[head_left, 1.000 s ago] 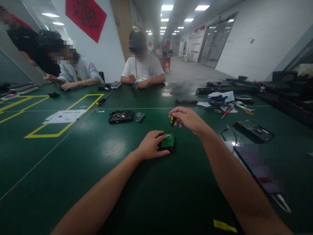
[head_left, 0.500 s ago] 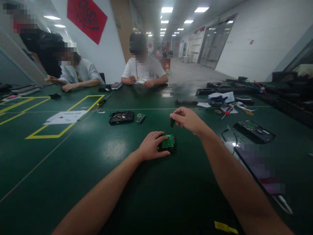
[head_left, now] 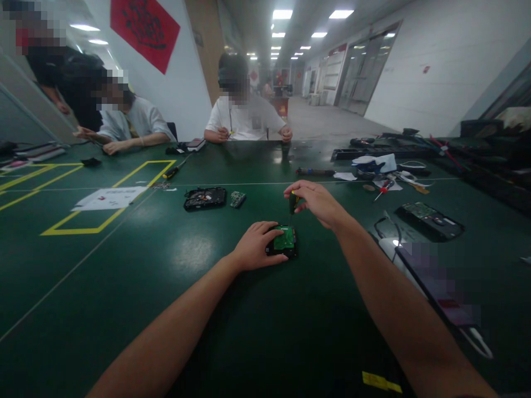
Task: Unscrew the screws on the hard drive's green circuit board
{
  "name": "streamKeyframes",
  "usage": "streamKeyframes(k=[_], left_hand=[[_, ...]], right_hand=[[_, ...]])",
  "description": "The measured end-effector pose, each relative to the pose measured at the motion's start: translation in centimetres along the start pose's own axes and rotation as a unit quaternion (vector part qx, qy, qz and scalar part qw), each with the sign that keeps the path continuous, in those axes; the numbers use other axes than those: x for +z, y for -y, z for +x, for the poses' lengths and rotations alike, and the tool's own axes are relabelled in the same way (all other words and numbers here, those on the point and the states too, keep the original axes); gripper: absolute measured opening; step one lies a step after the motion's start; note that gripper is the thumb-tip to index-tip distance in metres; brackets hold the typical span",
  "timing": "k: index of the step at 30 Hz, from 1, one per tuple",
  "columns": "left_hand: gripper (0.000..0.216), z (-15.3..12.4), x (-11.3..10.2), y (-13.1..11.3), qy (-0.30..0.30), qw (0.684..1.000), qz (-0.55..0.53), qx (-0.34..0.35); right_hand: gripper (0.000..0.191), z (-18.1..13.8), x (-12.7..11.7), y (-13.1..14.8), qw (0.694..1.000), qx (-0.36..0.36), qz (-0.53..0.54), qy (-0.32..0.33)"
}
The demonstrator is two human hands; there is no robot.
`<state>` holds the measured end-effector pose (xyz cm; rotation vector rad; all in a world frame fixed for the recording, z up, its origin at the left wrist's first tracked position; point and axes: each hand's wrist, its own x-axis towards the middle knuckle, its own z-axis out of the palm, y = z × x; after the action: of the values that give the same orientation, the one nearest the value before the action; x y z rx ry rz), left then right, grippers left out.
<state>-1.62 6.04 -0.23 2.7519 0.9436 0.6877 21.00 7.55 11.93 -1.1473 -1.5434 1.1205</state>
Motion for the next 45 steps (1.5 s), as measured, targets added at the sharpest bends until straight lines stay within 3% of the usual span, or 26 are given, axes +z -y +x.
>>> streamKeyframes(k=[13,20,30,45], left_hand=[[0.076,0.00,-0.04,-0.06,0.001,1.000,0.003,0.001],[0.076,-0.01,0.02,-0.02,0.000,1.000,0.004,0.000],[0.076,0.03,-0.17,-0.12,0.002,1.000,-0.003,-0.002],[0.076,0.05,-0.20,-0.25,0.002,1.000,-0.001,-0.006]], right_hand=[[0.014,-0.18,0.17,-0.05,0.995,0.021,0.091,0.023],[0.013,-0.28,0.05,-0.45,0.998,-0.008,0.058,0.036],[0.018,-0.26,0.15,-0.60,0.998,0.015,0.061,0.031],[0.025,-0.15,-0.16,-0.74,0.998,0.048,-0.016,0.024]])
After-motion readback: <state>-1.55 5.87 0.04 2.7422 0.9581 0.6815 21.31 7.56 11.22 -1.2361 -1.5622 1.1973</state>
